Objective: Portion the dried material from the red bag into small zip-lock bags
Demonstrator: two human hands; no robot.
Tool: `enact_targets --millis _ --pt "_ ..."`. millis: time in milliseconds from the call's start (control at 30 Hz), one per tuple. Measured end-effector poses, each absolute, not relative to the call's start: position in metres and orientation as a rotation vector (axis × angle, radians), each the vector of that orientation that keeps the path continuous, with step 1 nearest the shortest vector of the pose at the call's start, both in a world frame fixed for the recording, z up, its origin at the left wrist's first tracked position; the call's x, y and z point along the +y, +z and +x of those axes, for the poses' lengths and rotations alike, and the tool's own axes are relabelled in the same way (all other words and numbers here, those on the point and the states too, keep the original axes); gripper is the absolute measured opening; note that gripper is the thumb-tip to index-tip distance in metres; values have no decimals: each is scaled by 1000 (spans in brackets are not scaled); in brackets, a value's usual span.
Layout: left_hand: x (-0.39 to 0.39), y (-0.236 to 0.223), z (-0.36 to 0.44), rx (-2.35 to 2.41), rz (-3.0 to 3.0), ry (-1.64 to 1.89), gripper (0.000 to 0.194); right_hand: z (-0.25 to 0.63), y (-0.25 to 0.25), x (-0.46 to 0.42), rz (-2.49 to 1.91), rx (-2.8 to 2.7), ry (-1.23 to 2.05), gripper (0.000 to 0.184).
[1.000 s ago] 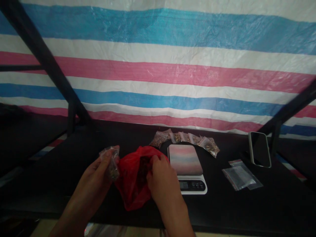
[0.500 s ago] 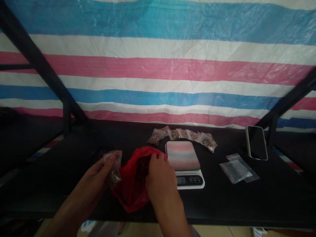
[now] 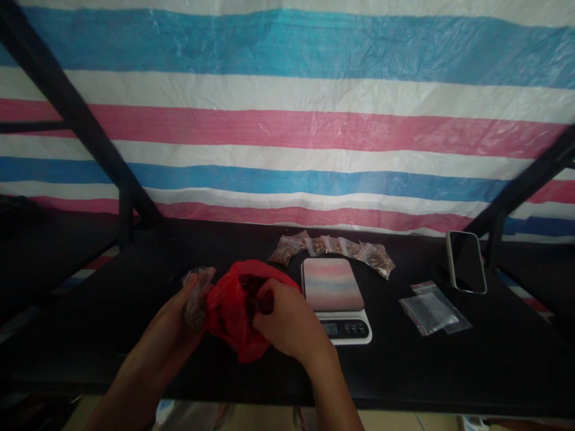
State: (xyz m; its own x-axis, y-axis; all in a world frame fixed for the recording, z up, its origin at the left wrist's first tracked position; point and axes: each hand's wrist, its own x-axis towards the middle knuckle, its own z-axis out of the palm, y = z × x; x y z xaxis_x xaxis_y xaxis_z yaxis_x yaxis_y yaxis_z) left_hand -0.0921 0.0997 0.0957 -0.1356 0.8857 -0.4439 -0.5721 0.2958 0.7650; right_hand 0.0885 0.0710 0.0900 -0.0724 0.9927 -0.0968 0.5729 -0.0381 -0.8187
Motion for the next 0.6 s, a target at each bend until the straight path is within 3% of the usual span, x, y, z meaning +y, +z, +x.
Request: enact_targets --millis 133,267,367,600 --pt "99 97 -98 1246 417 1293 21 97 96 70 -1616 -1639 1070 22" --pt "97 90 -101 1291 519 1264 15 97 99 67 -1881 -1718 727 31" --pt "97 82 -99 1221 627 1229 22 87 99 68 -2133 -1790 515 40" --pt "99 85 -90 1127 522 1216 25 66 101 72 -2237 -1816 520 40"
